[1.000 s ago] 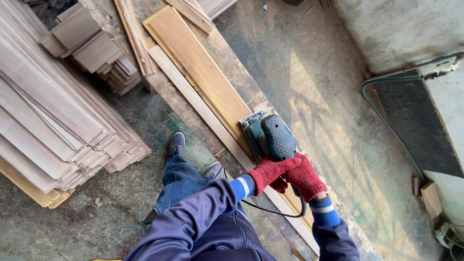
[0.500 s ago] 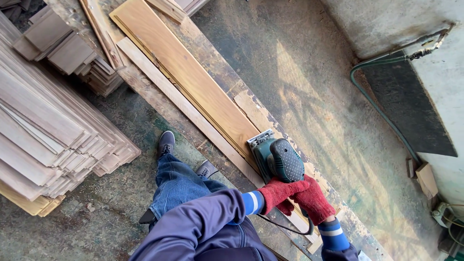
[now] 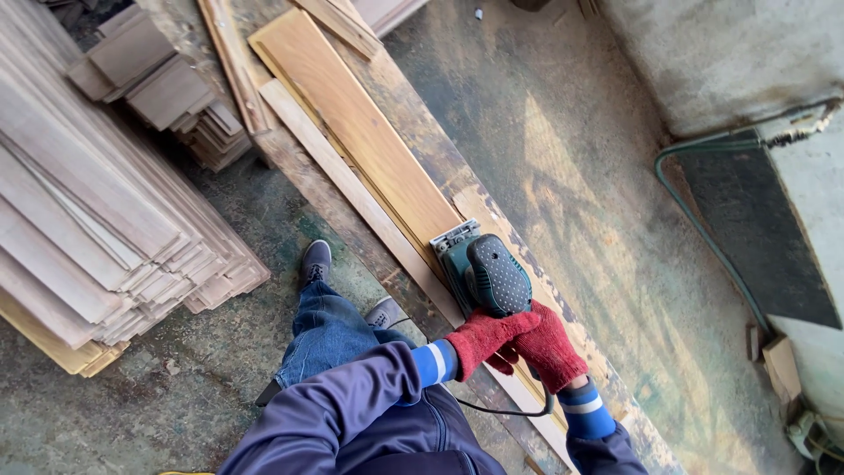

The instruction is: The recorder is sanding a wooden plank using an electric sander followed by manual sanding with a block.

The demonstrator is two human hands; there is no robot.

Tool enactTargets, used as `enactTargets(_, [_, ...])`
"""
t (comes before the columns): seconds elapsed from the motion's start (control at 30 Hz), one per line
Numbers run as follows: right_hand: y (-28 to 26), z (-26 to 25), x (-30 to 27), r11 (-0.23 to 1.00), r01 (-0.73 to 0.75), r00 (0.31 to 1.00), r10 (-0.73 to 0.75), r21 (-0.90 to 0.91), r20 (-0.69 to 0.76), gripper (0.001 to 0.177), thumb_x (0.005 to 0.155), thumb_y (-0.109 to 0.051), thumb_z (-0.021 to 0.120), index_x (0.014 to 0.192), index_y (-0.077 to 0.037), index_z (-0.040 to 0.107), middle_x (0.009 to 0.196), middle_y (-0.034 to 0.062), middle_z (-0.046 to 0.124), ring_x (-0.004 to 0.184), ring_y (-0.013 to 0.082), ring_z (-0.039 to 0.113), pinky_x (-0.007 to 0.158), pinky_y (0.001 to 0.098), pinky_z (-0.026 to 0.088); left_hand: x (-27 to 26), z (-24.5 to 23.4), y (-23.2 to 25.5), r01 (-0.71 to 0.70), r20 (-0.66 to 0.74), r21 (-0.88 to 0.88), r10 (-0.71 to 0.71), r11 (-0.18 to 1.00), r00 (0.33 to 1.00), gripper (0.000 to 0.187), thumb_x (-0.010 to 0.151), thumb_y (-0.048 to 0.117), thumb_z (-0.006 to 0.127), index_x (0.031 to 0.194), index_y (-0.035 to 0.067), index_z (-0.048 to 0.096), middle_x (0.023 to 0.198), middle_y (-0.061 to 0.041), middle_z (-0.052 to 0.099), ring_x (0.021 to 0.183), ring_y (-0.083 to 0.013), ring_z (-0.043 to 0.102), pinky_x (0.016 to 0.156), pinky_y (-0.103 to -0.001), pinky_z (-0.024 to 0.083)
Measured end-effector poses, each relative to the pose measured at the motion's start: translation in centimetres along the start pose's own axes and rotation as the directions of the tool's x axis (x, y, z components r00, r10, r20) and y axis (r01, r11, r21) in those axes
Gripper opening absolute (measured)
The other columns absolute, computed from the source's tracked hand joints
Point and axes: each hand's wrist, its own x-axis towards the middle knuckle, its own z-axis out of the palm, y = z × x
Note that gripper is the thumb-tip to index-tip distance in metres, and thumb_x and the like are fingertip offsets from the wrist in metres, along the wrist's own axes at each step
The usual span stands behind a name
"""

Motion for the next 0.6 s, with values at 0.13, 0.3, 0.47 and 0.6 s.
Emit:
enactTargets(0.13, [-5.0, 0.4, 2.1, 0.995, 0.066, 0.998, -0.067, 0.069, 0.021, 0.028, 0.076, -0.024, 0.078, 0.094, -0.005, 0.069, 0.085, 0.0083, 0.076, 0.078, 0.0181, 0.065, 0.071, 0.0335, 0.055, -1.5, -2.9, 3.9, -0.064, -0.041, -0.052, 0.061, 0.997, 0.997, 0.077, 0.071, 0.060, 0.094, 0.117, 0.004, 0.068, 0.093, -0.018, 0.072, 0.089, -0.0435, 0.074, 0.070, -0.058, 0.067])
enactTargets(0.3, [-12.8, 1.3, 5.1, 0.984, 0.174, 0.984, -0.175, 0.027, 0.038, 0.025, 0.077, -0.021, 0.077, 0.095, -0.006, 0.069, 0.087, 0.0077, 0.075, 0.081, 0.0171, 0.065, 0.075, 0.0353, 0.057, -4.1, -7.3, 9.8, -0.109, -0.127, -0.104, 0.095, 0.989, 0.987, 0.085, 0.070, 0.058, 0.093, 0.120, -0.005, 0.064, 0.096, -0.026, 0.073, 0.087, -0.0467, 0.074, 0.073, -0.058, 0.066])
enactTargets(0.47, [-22.4, 3.8, 8.4, 0.976, 0.129, 0.992, -0.128, -0.178, 0.019, 0.020, 0.081, -0.030, 0.076, 0.092, -0.014, 0.073, 0.077, 0.0040, 0.076, 0.083, 0.0200, 0.072, 0.077, 0.0370, 0.059, -7.5, -12.2, 16.4, -0.187, -0.195, -0.135, 0.159, 0.973, 0.968, 0.083, 0.069, 0.056, 0.092, 0.116, -0.006, 0.065, 0.089, -0.029, 0.073, 0.078, -0.0471, 0.074, 0.068, -0.059, 0.065])
enactTargets(0.6, [-32.1, 4.8, 8.6, 0.959, 0.082, 0.996, -0.092, -0.272, -0.021, 0.030, 0.088, -0.030, 0.068, 0.089, -0.002, 0.079, 0.070, 0.0192, 0.075, 0.078, 0.0381, 0.077, 0.070, 0.0391, 0.059, -9.8, -16.0, 20.6, -0.273, -0.246, -0.131, 0.235, 0.953, 0.940, 0.080, 0.066, 0.057, 0.092, 0.108, -0.007, 0.068, 0.083, -0.030, 0.073, 0.071, -0.0460, 0.074, 0.065, -0.058, 0.064])
